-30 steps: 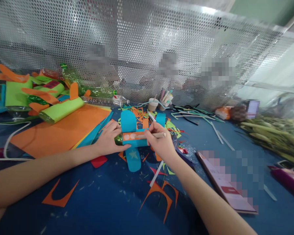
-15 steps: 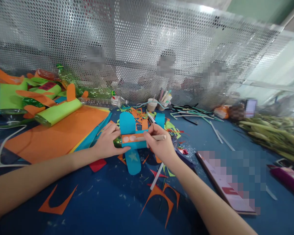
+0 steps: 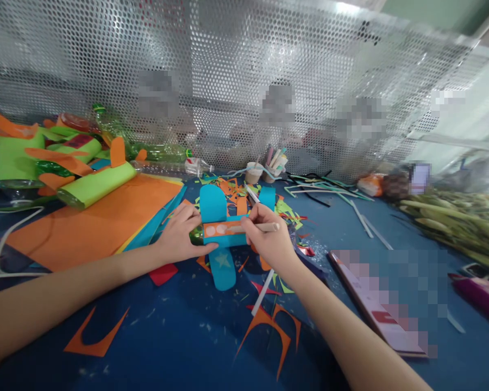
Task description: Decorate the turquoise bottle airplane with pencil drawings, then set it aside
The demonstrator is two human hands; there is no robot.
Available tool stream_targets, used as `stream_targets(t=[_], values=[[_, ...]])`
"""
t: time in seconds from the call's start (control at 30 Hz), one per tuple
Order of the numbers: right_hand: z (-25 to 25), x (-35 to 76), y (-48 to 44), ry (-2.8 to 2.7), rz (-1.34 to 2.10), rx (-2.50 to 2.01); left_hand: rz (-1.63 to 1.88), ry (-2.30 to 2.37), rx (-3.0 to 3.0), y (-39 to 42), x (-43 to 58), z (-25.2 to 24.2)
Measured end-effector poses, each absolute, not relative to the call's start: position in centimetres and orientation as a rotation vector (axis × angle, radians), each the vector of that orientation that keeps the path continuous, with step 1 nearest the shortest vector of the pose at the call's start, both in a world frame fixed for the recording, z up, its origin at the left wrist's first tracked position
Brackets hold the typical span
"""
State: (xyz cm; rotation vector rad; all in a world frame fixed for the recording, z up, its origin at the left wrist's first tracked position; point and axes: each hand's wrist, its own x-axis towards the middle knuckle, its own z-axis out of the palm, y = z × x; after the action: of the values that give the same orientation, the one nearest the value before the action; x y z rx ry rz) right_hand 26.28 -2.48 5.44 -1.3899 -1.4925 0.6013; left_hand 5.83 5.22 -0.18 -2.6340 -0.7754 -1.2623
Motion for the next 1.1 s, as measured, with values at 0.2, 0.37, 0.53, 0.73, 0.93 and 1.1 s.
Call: stream_targets(t=[0.2,0.37,0.53,0.73,0.93,1.1], values=[[5.51,26.24,-2.49,-1.481,0.619,-1.380,-1.295,-0.751,-2.641,5.24,5.87,-0.07],[5.50,26.49,-2.42,-1.437,0.551,-1.361,-1.284,-0.740,-2.646,5.19,5.85,0.08],[5.35,26.36,-2.42,-1.482,0.589,-1.385,-1.290,-0.747,-2.637,5.20,5.80,0.00],[5.27,26.43,-2.39,-1.493,0.582,-1.392,-1.277,-0.739,-2.630,5.18,5.84,-0.06],[5.17,26.49,-2.28,-1.480,0.592,-1.377,-1.283,-0.722,-2.628,5.19,5.85,-0.08],[5.90,26.28,-2.48,-1.378,0.543,-1.223,-1.285,-0.727,-2.642,5.10,5.84,0.05]])
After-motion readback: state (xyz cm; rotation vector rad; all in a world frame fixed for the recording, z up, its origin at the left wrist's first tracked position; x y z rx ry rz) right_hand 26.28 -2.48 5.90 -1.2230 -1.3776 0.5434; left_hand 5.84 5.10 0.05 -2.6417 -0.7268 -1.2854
